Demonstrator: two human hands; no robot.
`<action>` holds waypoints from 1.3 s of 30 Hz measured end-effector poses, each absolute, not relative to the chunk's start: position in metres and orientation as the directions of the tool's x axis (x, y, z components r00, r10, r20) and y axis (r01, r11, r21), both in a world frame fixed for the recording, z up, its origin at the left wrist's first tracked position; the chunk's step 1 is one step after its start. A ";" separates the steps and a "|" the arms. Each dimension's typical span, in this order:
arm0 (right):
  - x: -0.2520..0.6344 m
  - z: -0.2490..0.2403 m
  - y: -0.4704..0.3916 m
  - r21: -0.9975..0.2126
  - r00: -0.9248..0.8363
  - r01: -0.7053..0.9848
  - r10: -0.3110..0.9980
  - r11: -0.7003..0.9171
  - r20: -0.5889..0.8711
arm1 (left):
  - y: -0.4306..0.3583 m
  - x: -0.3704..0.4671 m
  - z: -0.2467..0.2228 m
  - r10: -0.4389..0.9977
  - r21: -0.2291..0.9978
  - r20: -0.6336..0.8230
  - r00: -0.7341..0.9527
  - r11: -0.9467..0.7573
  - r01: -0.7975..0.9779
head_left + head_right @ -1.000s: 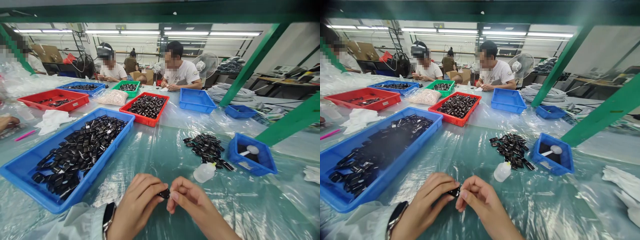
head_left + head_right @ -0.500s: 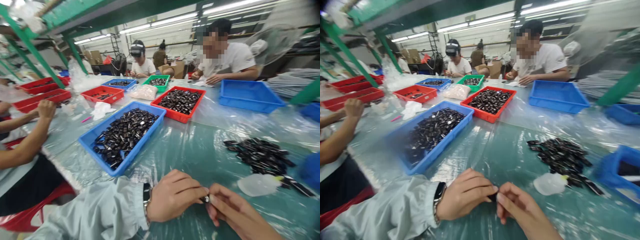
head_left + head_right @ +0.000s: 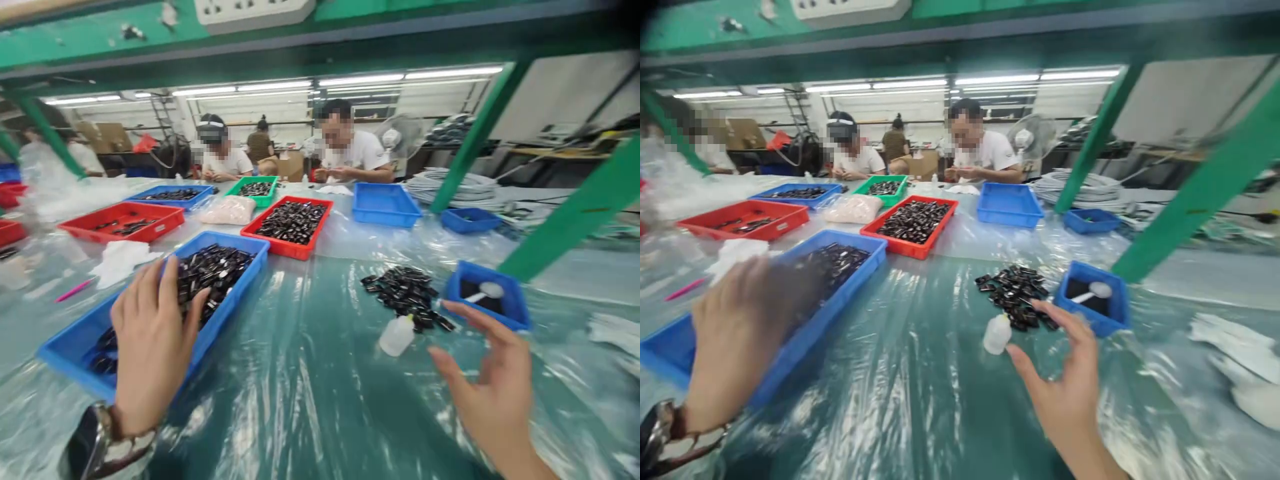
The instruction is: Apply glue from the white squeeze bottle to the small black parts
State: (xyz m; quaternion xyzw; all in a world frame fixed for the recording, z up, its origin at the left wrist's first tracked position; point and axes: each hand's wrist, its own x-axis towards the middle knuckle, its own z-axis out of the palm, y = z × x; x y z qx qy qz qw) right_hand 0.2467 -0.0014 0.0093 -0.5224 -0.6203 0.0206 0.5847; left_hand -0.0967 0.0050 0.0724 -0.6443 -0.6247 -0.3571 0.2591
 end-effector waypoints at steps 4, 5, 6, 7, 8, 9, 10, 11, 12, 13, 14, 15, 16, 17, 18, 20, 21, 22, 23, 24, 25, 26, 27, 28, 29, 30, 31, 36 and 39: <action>0.260 -0.007 0.010 -0.748 0.132 0.607 0.893 0.269 0.429 | 0.020 -0.070 0.043 0.691 0.065 0.692 0.208 -0.347 0.936; 0.259 -0.010 0.012 -0.769 0.091 0.593 0.928 0.241 0.361 | 0.022 -0.054 0.034 0.716 0.106 0.624 0.314 -0.476 0.873; 0.256 -0.013 0.014 -0.786 0.055 0.578 0.951 0.219 0.306 | 0.024 -0.037 0.026 0.731 0.191 0.564 0.384 -0.568 0.801; 0.253 -0.014 0.015 -0.799 0.028 0.566 0.964 0.202 0.264 | 0.029 -0.018 0.018 0.734 0.219 0.522 0.434 -0.608 0.763; 0.251 -0.015 0.015 -0.810 0.009 0.556 0.973 0.187 0.231 | 0.035 0.000 0.012 0.736 0.236 0.493 0.464 -0.627 0.743; 0.250 -0.015 0.016 -0.817 -0.004 0.549 0.978 0.175 0.207 | 0.044 0.018 0.007 0.737 0.255 0.470 0.486 -0.640 0.725; 0.250 -0.015 0.016 -0.823 -0.014 0.544 0.982 0.166 0.190 | 0.055 0.035 0.003 0.739 0.273 0.451 0.501 -0.649 0.710; 0.250 -0.014 0.016 -0.827 -0.020 0.539 0.984 0.161 0.178 | 0.068 0.050 0.000 0.743 0.292 0.440 0.505 -0.650 0.701; 0.251 -0.013 0.016 -0.829 -0.028 0.536 0.985 0.159 0.171 | 0.083 0.065 -0.002 0.747 0.312 0.433 0.505 -0.650 0.693; 0.253 -0.013 0.015 -0.831 -0.036 0.533 0.985 0.161 0.168 | 0.097 0.078 -0.005 0.753 0.329 0.432 0.497 -0.645 0.690; 0.254 -0.012 0.015 -0.831 -0.044 0.531 0.985 0.165 0.168 | 0.111 0.090 -0.007 0.760 0.345 0.435 0.484 -0.637 0.689; 0.255 -0.011 0.015 -0.830 -0.048 0.532 0.984 0.169 0.169 | 0.123 0.101 -0.009 0.767 0.361 0.440 0.467 -0.627 0.691; 0.256 -0.011 0.015 -0.827 -0.050 0.536 0.984 0.171 0.171 | 0.134 0.110 -0.011 0.777 0.376 0.446 0.444 -0.613 0.695; 0.256 -0.010 0.014 -0.823 -0.050 0.541 0.984 0.172 0.173 | 0.142 0.117 -0.014 0.787 0.391 0.451 0.420 -0.598 0.700; 0.256 -0.009 0.014 -0.819 -0.048 0.547 0.984 0.172 0.174 | 0.149 0.122 -0.017 0.798 0.408 0.455 0.395 -0.581 0.705; 0.255 -0.007 0.014 -0.813 -0.039 0.558 0.984 0.167 0.175 | 0.158 0.127 -0.022 0.821 0.444 0.452 0.348 -0.545 0.711; 0.254 -0.006 0.013 -0.810 -0.035 0.563 0.984 0.165 0.176 | 0.161 0.127 -0.025 0.833 0.465 0.444 0.329 -0.529 0.710; 0.253 -0.005 0.013 -0.808 -0.032 0.566 0.984 0.163 0.176 | 0.164 0.127 -0.027 0.845 0.489 0.433 0.314 -0.513 0.706; 0.252 -0.004 0.013 -0.807 -0.029 0.568 0.984 0.161 0.176 | 0.165 0.126 -0.028 0.856 0.514 0.420 0.301 -0.498 0.698; 0.252 -0.004 0.013 -0.806 -0.027 0.570 0.984 0.159 0.174 | 0.166 0.125 -0.029 0.867 0.543 0.404 0.291 -0.484 0.686; 0.252 -0.003 0.013 -0.805 -0.028 0.572 0.985 0.157 0.172 | 0.167 0.124 -0.029 0.877 0.575 0.387 0.284 -0.470 0.669; 0.252 -0.003 0.012 -0.804 -0.030 0.574 0.985 0.156 0.170 | 0.167 0.123 -0.028 0.887 0.610 0.370 0.277 -0.456 0.648; 0.253 -0.003 0.012 -0.802 -0.032 0.577 0.985 0.155 0.167 | 0.165 0.121 -0.027 0.896 0.648 0.351 0.270 -0.441 0.621; 0.253 -0.003 0.012 -0.799 -0.035 0.581 0.986 0.153 0.164 | 0.162 0.119 -0.026 0.906 0.687 0.332 0.263 -0.423 0.591; 0.254 -0.004 0.012 -0.796 -0.037 0.586 0.986 0.152 0.161 | 0.157 0.115 -0.024 0.915 0.726 0.313 0.255 -0.403 0.557; 0.254 -0.004 0.012 -0.793 -0.039 0.591 0.987 0.149 0.156 | 0.151 0.109 -0.024 0.924 0.764 0.293 0.246 -0.381 0.520; 0.255 -0.005 0.012 -0.790 -0.039 0.595 0.988 0.144 0.151 | 0.143 0.101 -0.023 0.933 0.802 0.271 0.238 -0.356 0.481; 0.255 -0.008 0.014 -0.793 -0.052 0.593 0.990 0.136 0.131 | 0.090 0.046 -0.020 0.979 0.958 0.114 0.167 -0.153 0.242; 0.255 -0.013 0.015 -0.802 -0.057 0.578 0.988 0.150 0.144 | 0.060 0.021 -0.013 0.990 0.997 -0.010 0.138 -0.001 0.077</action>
